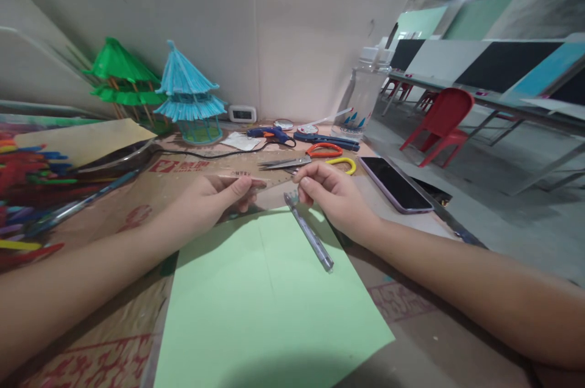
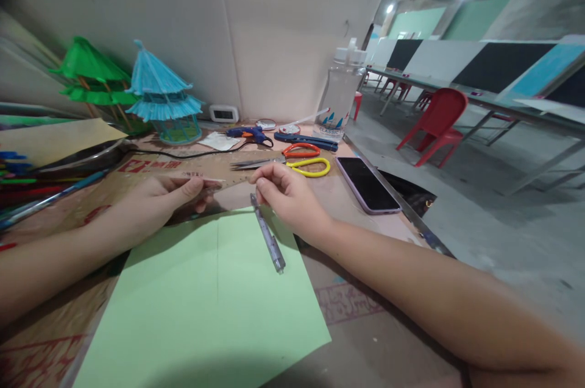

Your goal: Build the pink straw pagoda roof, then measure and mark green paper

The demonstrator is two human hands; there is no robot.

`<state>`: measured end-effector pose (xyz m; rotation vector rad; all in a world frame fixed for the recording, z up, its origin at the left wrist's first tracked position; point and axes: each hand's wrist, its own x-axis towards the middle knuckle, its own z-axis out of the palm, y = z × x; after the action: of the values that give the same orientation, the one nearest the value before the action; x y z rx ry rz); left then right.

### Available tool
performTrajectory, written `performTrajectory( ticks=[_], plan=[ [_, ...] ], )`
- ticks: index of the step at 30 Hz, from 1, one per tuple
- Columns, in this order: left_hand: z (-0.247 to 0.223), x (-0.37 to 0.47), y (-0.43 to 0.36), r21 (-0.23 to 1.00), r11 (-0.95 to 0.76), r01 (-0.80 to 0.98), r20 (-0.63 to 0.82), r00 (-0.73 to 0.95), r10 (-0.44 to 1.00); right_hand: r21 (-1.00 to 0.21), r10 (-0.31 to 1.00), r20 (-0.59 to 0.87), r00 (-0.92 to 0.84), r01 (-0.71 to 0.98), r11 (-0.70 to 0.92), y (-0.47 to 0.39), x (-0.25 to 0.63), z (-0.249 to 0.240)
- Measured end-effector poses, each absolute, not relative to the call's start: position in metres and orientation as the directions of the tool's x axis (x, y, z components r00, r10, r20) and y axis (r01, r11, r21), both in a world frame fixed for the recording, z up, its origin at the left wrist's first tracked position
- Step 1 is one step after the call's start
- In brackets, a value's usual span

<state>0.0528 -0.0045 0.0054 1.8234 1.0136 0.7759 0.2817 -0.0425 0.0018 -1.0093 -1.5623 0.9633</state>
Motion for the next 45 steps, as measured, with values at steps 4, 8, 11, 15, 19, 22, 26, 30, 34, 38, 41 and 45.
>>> performTrajectory(
  ticks=[4, 8, 11, 15, 19, 22, 26, 30, 34, 38, 41, 45],
  plan=[
    [0.002, 0.051, -0.006, 0.869, -0.334, 0.364, 0.151, 0.448, 0.881, -0.934, 0.942, 0.307, -0.138, 0.144, 0.326, -0.043, 0.281, 0.003],
    [-0.002, 0.049, -0.007, 0.839, -0.390, 0.379, 0.219, 0.422, 0.880, -0.925, 0.940, 0.319, -0.120, 0.176, 0.336, -0.040, 0.282, 0.003],
    [-0.003, 0.050, -0.008, 0.839, -0.390, 0.380, 0.218, 0.423, 0.880, -0.891, 0.926, 0.362, -0.104, 0.252, 0.377, -0.037, 0.284, 0.001],
    [0.000, 0.050, -0.009, 0.829, -0.386, 0.406, 0.206, 0.420, 0.884, -0.773, 0.884, 0.452, -0.121, 0.442, 0.456, -0.033, 0.288, 0.001],
    [0.002, 0.048, -0.012, 0.747, -0.462, 0.479, 0.255, 0.436, 0.863, -0.560, 0.803, 0.554, -0.218, 0.617, 0.553, -0.032, 0.293, 0.002],
    [0.003, 0.047, -0.013, 0.666, -0.561, 0.491, 0.344, 0.465, 0.815, -0.374, 0.719, 0.593, -0.362, 0.667, 0.644, -0.030, 0.299, 0.002],
    [0.004, 0.050, -0.016, 0.574, -0.665, 0.478, 0.434, 0.511, 0.742, -0.040, 0.552, 0.625, -0.552, 0.684, 0.728, -0.029, 0.305, 0.002],
    [0.004, 0.052, -0.018, 0.532, -0.714, 0.456, 0.477, 0.535, 0.697, 0.158, 0.453, 0.630, -0.631, 0.675, 0.721, -0.030, 0.305, 0.004],
    [-0.001, 0.049, -0.017, 0.521, -0.735, 0.434, 0.507, 0.535, 0.676, 0.211, 0.414, 0.633, -0.654, 0.661, 0.720, -0.032, 0.303, 0.004],
    [-0.002, 0.048, -0.017, 0.500, -0.746, 0.439, 0.504, 0.553, 0.663, 0.219, 0.401, 0.636, -0.659, 0.653, 0.726, -0.033, 0.302, 0.005],
    [-0.001, 0.048, -0.018, 0.478, -0.753, 0.452, 0.499, 0.566, 0.656, 0.264, 0.390, 0.633, -0.668, 0.660, 0.703, -0.032, 0.301, 0.006],
    [0.000, 0.049, -0.018, 0.473, -0.758, 0.449, 0.493, 0.578, 0.650, 0.288, 0.405, 0.603, -0.687, 0.661, 0.692, -0.031, 0.300, 0.005]
  ],
)
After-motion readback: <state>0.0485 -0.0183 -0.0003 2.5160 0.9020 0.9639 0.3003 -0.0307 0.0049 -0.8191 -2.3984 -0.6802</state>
